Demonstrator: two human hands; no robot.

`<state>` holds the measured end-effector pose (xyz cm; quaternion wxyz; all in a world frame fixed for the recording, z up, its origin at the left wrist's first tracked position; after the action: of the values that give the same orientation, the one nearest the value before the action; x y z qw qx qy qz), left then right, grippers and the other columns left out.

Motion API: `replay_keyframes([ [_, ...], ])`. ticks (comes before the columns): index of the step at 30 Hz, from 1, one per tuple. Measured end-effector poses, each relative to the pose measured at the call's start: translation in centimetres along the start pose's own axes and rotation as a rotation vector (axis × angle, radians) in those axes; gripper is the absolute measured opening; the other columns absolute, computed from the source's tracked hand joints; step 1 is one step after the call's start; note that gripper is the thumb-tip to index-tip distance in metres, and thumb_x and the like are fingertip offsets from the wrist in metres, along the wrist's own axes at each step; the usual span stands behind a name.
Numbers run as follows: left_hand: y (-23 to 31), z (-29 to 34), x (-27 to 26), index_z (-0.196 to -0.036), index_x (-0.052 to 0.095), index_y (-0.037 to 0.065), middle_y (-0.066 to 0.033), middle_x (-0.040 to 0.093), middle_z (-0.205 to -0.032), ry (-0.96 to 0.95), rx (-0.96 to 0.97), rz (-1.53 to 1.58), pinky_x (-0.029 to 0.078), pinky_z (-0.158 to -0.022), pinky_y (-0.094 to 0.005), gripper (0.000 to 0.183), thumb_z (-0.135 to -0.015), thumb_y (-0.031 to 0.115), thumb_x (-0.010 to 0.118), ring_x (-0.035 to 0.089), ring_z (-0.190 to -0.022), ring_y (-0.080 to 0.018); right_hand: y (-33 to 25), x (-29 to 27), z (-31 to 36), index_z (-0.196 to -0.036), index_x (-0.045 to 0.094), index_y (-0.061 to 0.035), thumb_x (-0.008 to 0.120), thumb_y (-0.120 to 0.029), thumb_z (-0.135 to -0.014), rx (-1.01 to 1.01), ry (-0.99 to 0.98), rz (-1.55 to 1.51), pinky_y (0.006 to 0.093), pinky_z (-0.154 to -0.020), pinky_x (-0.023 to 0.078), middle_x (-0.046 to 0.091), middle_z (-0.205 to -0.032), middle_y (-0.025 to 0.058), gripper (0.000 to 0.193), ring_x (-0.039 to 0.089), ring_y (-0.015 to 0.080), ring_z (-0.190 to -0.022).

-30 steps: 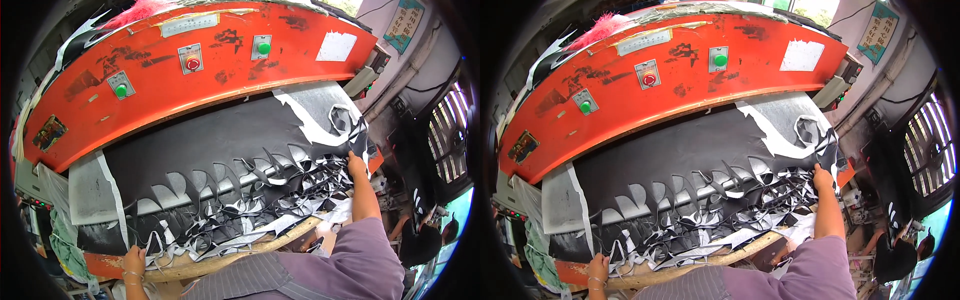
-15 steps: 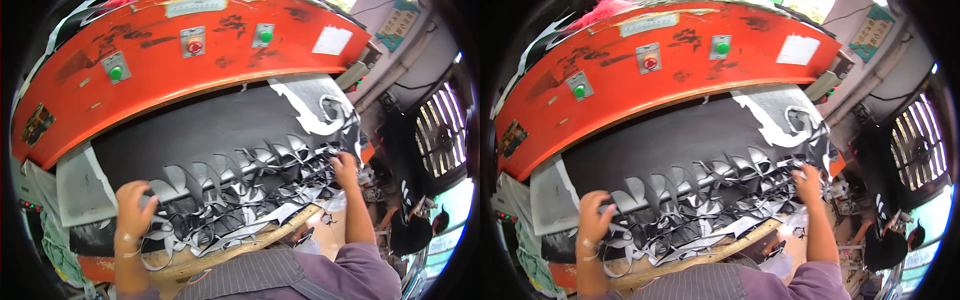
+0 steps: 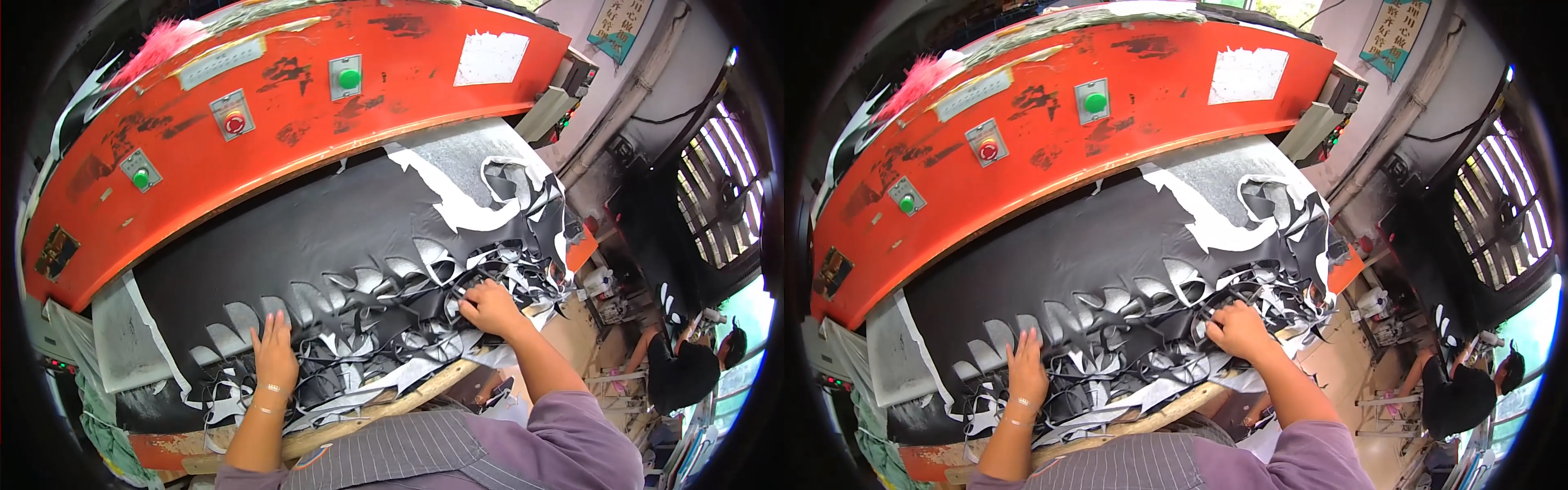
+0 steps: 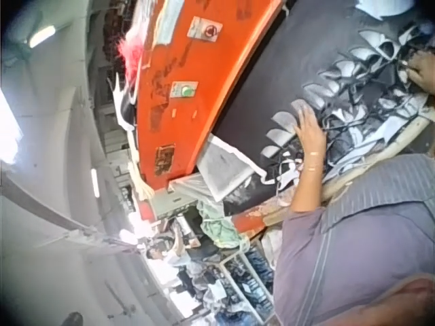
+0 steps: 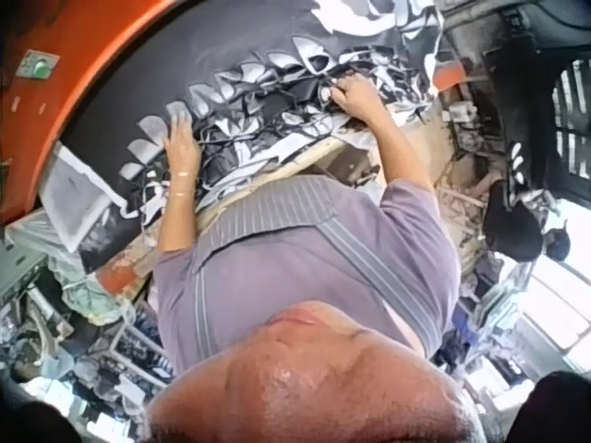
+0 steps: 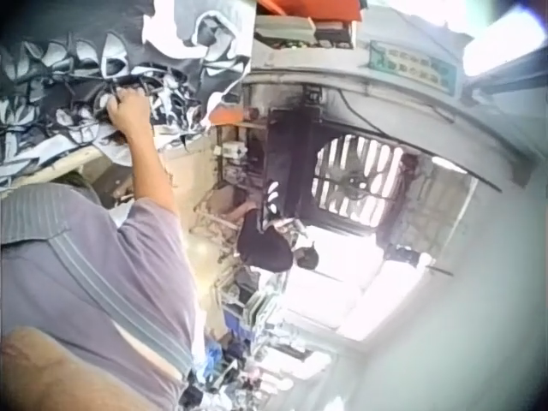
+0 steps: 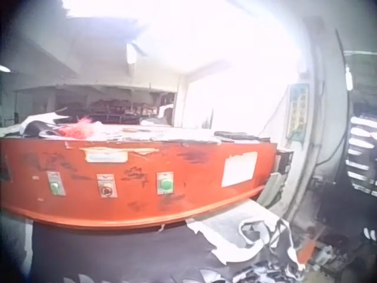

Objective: The person is using a hydraulic clicker press to cut out shoe upper components from large leather sheets using metal dies.

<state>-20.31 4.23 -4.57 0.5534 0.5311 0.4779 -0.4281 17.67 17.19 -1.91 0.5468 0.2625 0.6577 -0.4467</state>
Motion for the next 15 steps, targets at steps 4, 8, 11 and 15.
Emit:
replay_keyframes([
  [4, 3.2, 6.5, 0.0, -0.124, 0.051, -0.002, -0.0214, 0.042, -0.141, -0.310, 0.037, 0.255, 0.026, -0.110, -0.0528, 0.045, -0.080, 0.005, 0.051, 0.036, -0.134, -0.0364, 1.9, -3.2, 0.9, -0.079, 0.070, -0.0049, 0.057, -0.029, -0.077, -0.152, -0.250, -0.156, 0.0425, -0.078, 0.048, 0.066, -0.078, 0.0125, 0.027, 0.058, 0.0321, -0.085],
  [8, 7.6, 9.4, -7.3, -0.131, 0.048, -0.001, -0.0230, 0.046, -0.137, -0.613, 0.125, 0.266, 0.030, -0.110, -0.0460, 0.052, -0.083, 0.016, 0.058, 0.042, -0.130, -0.0363, 5.3, -4.7, 2.0, -0.085, 0.071, -0.0045, 0.062, -0.029, -0.077, -0.305, -0.332, -0.342, 0.0394, -0.078, 0.048, 0.066, -0.079, 0.0108, 0.027, 0.058, 0.0294, -0.087],
  [11, 8.8, 5.1, -12.8, -0.127, 0.053, 0.001, -0.0212, 0.057, -0.126, -0.877, -0.095, 0.473, 0.044, -0.099, -0.0378, 0.054, -0.086, 0.034, 0.065, 0.057, -0.117, -0.0323, 5.1, -4.6, 1.7, -0.089, 0.070, -0.0051, 0.063, -0.034, -0.082, -0.410, -0.327, -0.365, 0.0390, -0.080, 0.046, 0.067, -0.082, 0.0099, 0.031, 0.057, 0.0289, -0.086],
  [15, 10.4, -7.0, -14.3, -0.124, 0.056, -0.002, -0.0209, 0.059, -0.124, -0.124, -0.042, 0.466, 0.040, -0.101, -0.0367, 0.042, -0.086, 0.017, 0.060, 0.055, -0.119, -0.0328, 4.3, -4.0, 1.4, -0.086, 0.069, -0.0057, 0.061, -0.038, -0.083, -0.375, -0.382, -0.232, 0.0402, -0.081, 0.044, 0.065, -0.082, 0.0092, 0.033, 0.056, 0.0279, -0.089],
])
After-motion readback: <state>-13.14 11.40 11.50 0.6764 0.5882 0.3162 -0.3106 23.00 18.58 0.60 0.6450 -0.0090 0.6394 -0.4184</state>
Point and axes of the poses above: each hand's wrist, its own z-axis away from the middle knuckle, its own x-axis out of the palm, y = z × x, the point moved 5 cm from there along -z, towards the middle knuckle
